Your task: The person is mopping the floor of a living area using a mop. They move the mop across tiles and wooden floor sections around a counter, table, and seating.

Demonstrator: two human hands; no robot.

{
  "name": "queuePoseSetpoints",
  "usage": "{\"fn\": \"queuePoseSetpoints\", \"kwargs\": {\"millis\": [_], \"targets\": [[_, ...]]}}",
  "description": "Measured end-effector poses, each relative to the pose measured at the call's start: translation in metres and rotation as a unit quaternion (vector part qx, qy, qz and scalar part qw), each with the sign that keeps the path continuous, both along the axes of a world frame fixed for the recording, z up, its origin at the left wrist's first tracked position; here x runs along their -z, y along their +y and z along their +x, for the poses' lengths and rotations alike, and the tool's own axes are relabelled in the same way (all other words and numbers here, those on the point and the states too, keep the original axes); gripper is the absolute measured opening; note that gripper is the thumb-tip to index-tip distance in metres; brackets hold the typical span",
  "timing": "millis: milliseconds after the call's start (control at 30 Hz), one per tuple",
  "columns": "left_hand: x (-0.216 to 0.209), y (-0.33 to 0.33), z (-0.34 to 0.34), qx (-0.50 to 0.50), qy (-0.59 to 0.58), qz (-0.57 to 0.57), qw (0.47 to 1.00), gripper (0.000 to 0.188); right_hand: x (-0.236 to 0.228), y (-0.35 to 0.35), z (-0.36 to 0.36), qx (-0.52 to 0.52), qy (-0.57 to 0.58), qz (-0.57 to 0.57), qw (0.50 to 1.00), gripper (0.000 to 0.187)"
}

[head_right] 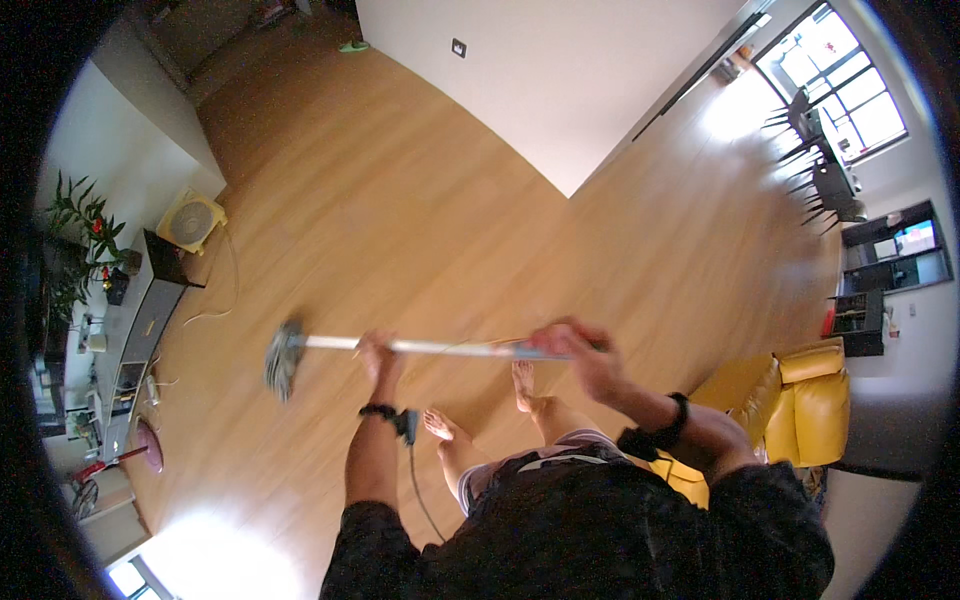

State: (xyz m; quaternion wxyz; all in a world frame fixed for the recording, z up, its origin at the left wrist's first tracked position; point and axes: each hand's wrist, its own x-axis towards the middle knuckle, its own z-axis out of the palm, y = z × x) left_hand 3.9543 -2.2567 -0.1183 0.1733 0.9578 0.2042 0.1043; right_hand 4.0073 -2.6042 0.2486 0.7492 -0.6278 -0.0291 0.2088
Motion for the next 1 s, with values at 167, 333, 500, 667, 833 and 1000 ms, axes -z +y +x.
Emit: {"fn": "queuePoseSetpoints", "kwargs": {"millis": [167,333,500,667,833,1000], "targets": [[-0.041,-0.193,0.112,0.11,-0.032,-0.101,0.988,0.041,-0.064,-0.131,-0.015,0.171,-0.047,-0.091,0.98,0.023],[-0.093,-0.355,0.173,0.296,-0.24,-0.197,0.903,0.044,-0.107,-0.217,-0.048,0.31,-0.179,-0.15,0.922,0.02],[-0.154,-0.41,0.191,0.346,0.006,-0.248,0.905,0.016,-0.122,-0.235,-0.068,0.318,-0.267,-0.208,0.886,0.025],[-0.206,-0.373,0.199,0.408,0.087,-0.167,0.893,0.017,-0.127,-0.219,-0.059,0.287,-0.316,-0.235,0.873,0.028],[-0.206,-0.3,0.219,0.37,0.055,-0.2,0.906,0.019,-0.128,-0.199,-0.012,0.238,-0.35,-0.174,0.889,0.029],[-0.186,-0.161,0.237,0.223,-0.016,-0.181,0.958,0.021,-0.112,-0.119,0.079,0.215,-0.336,-0.22,0.89,0.029]]}}
